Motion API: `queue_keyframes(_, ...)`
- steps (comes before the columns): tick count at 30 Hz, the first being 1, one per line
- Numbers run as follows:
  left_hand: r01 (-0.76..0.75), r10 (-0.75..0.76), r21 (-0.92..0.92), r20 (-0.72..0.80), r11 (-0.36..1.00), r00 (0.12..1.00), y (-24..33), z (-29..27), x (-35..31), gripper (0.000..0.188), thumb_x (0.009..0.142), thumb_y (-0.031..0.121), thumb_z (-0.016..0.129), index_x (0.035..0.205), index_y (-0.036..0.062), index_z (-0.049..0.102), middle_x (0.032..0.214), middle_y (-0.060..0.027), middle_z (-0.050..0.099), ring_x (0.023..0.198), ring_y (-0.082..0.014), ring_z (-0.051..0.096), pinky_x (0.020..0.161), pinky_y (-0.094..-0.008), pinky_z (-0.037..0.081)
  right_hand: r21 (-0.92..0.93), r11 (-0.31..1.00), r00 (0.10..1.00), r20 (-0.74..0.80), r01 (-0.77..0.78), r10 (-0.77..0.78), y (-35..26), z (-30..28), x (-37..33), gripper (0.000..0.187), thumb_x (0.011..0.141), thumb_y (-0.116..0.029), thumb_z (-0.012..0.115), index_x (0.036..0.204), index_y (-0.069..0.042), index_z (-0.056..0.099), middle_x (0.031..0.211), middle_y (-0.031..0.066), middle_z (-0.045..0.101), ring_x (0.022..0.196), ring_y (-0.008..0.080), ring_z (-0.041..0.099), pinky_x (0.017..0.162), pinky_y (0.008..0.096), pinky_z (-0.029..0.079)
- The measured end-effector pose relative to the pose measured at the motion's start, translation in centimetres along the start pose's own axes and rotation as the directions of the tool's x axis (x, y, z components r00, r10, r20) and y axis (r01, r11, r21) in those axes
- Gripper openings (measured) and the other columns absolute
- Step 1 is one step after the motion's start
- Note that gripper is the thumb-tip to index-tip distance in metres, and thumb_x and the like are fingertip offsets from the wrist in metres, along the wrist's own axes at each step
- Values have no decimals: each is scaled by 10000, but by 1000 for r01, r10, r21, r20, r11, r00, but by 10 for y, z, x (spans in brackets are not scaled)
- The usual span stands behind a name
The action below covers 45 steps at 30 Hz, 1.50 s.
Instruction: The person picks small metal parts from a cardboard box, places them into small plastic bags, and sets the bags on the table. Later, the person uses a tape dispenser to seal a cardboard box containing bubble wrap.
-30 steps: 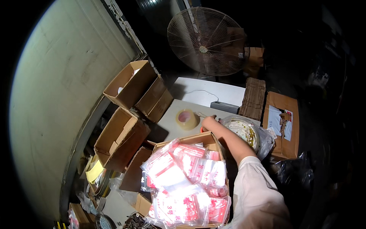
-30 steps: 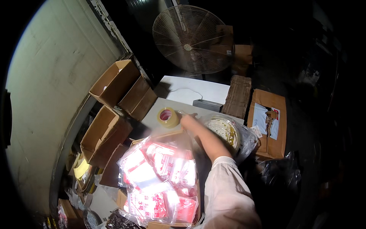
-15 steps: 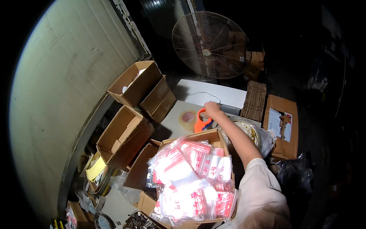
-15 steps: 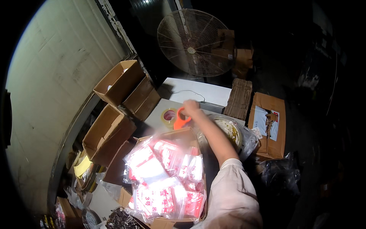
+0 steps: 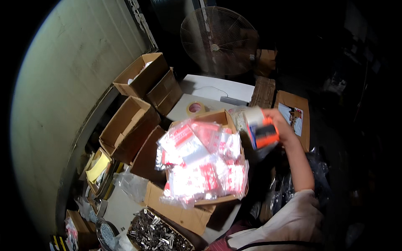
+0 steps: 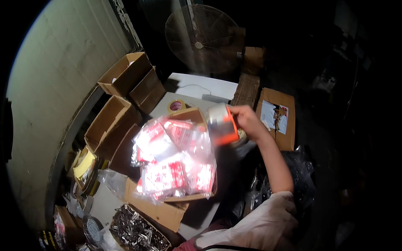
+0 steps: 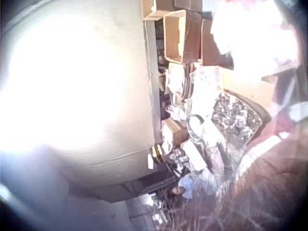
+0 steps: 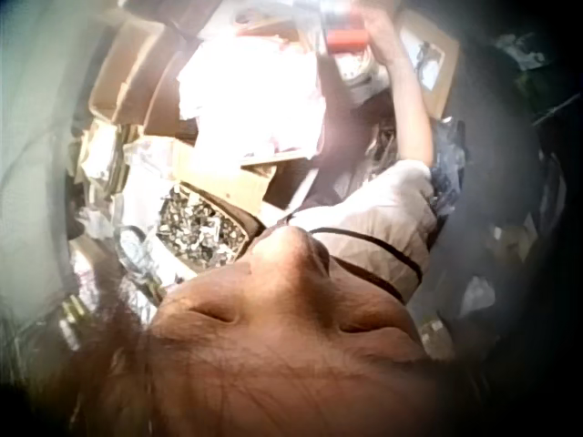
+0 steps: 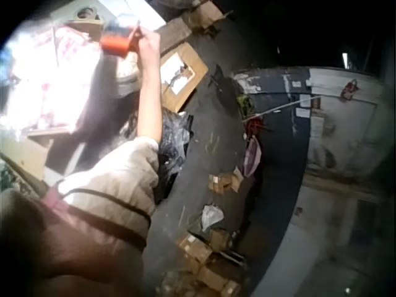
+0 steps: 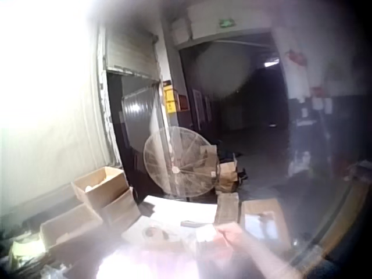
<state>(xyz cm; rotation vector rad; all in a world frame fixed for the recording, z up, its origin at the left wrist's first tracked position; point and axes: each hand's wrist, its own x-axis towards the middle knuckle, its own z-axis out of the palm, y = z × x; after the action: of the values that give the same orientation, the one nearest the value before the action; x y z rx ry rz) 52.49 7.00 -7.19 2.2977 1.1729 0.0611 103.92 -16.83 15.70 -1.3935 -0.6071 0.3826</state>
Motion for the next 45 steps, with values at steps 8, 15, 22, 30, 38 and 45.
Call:
queue_keyframes(8,327,-313,-18,245,945,918,-121,4,-161,350,940,189,706,1190,-30,597,1079,-217,648,1005,-353,607,909,-498,469,165,930,911,314,-329,267,11,92,-200,638,825,106,532,1456,21,484,1136,76,697,856,111,709,573,213,572)
queue_keyframes(15,381,-271,-239,390,893,880,-185,-22,-268,556,935,236,734,1363,-25,493,1248,-261,602,1138,-356,590,999,-457,458,95,953,919,307,-287,246,31,168,-307,565,838,71,580,1399,20,546,1217,78,683,1051,134,678,902,277,540)
queue_keyframes(22,57,183,-977,96,206,978,-71,-79,-322,1073,743,87,924,1583,22,260,1536,-171,450,1360,-307,519,1131,-457,430,-201,720,361,758,-664,544,47,308,-448,622,907,-111,633,1511,-85,484,917,-12,632,655,32,575,499,186,459)
queue_keyframes(30,-73,-83,-967,-96,246,992,-134,-75,-423,832,773,89,889,1464,12,434,1345,-111,604,1241,-227,602,1093,-398,471,-629,764,-1,772,-142,636,53,404,-523,440,999,-284,600,1382,-70,559,909,34,700,695,137,666,617,273,526)
queue_keyframes(38,-4,-697,-936,-265,352,667,-156,31,-473,793,828,271,861,1427,25,404,1220,-192,694,1070,-297,724,909,-390,575,-128,952,-208,960,278,190,72,465,-569,679,948,-476,723,1396,-16,505,1065,186,705,920,246,716,809,359,551)
queue_keyframes(45,239,-809,-876,-239,418,538,-118,12,-509,852,846,219,823,1503,4,326,1252,-211,670,1021,-301,736,854,-392,609,-334,943,-500,815,6,292,172,508,-609,676,782,-162,771,1379,26,516,1127,143,686,1024,244,671,927,342,526)
